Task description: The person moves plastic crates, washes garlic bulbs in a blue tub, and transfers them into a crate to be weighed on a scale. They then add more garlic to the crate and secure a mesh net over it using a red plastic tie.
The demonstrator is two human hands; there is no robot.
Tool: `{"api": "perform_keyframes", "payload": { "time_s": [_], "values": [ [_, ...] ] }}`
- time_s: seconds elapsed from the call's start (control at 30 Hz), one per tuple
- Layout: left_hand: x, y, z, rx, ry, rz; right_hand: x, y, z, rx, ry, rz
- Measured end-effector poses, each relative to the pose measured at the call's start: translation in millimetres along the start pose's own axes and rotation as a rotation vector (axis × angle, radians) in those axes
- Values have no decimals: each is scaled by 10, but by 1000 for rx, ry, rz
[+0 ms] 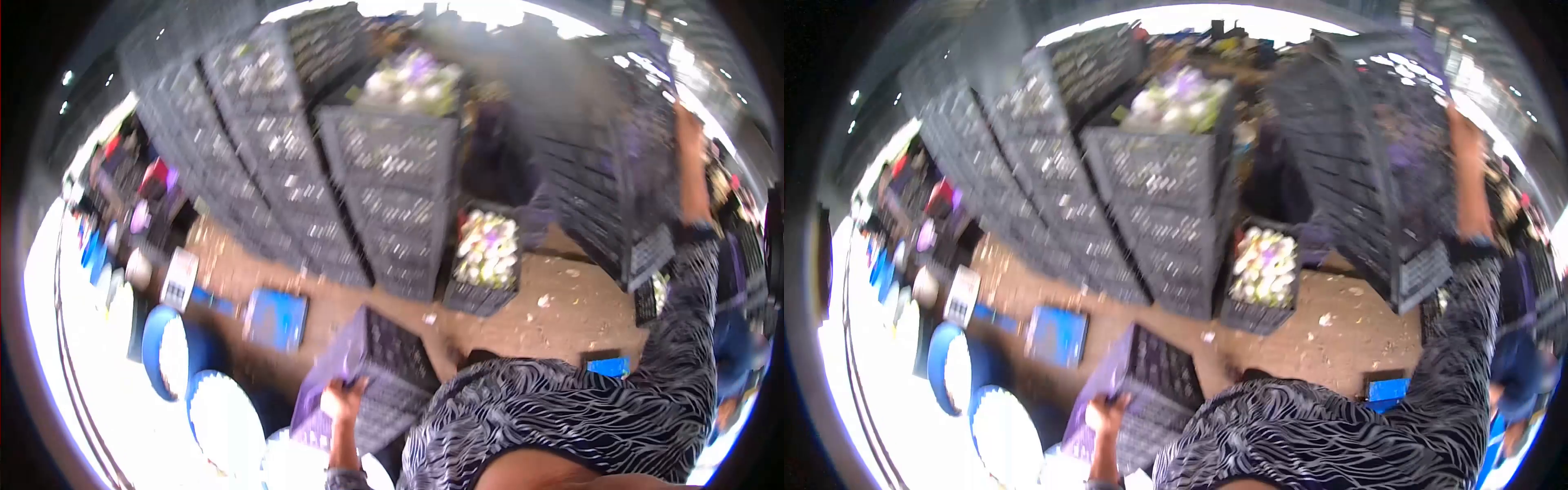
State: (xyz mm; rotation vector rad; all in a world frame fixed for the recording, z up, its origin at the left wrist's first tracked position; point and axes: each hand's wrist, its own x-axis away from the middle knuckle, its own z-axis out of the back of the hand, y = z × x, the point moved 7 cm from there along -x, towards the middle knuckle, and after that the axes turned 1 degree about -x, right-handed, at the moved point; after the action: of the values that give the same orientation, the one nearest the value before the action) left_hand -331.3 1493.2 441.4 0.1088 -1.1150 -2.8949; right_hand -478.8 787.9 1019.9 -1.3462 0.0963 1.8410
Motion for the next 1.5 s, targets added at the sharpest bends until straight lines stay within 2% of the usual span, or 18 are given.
{"api": "perform_keyframes", "payload": {
  "time_s": [0.03,0.1,0.17,0.23,0.27,0.33,0.43,0.5,0.53,0.63,0.67,0.9,0.97,1.17,1.2,1.27,1.37,1.5],
  "values": [
    [0,48,21,-48,-18,25,224,42,-88,-242,-79,59],
    [-20,94,26,-53,-87,96,324,489,-459,-81,-165,336],
    [14,51,46,-4,87,11,767,695,-731,-67,-214,455],
    [-13,208,202,74,63,77,1346,684,-814,22,-449,236],
    [-36,310,297,114,51,113,1401,1069,-1152,-78,-469,441],
    [-85,272,366,41,61,201,1907,798,-1317,126,-681,386],
    [-24,373,838,101,305,247,2302,1170,-2088,312,-846,744],
    [32,493,1063,225,386,261,2600,1124,-2336,370,-701,1107],
    [64,512,1132,304,452,244,2871,930,-2119,276,-405,1381],
    [259,378,1340,323,638,303,3204,535,-2307,886,-884,1212],
    [318,392,1403,638,618,311,3301,463,-2378,838,-875,1257],
    [1210,136,2361,206,970,314,3662,80,-2795,221,-1010,1140],
    [1552,-21,2549,48,1026,407,3681,211,-3080,304,-973,1234],
    [2386,-363,2591,-666,800,400,3983,53,-3304,316,-1074,1199],
    [2555,-532,2512,-474,818,528,4033,73,-3377,303,-1069,1211],
    [2721,-771,2266,-616,768,461,4132,17,-3406,346,-1023,1382],
    [2464,-830,1672,-759,543,517,4101,-491,-2937,95,-1379,387],
    [2165,-890,824,-741,473,508,4025,-642,-3017,161,-1357,519]
  ]
}}
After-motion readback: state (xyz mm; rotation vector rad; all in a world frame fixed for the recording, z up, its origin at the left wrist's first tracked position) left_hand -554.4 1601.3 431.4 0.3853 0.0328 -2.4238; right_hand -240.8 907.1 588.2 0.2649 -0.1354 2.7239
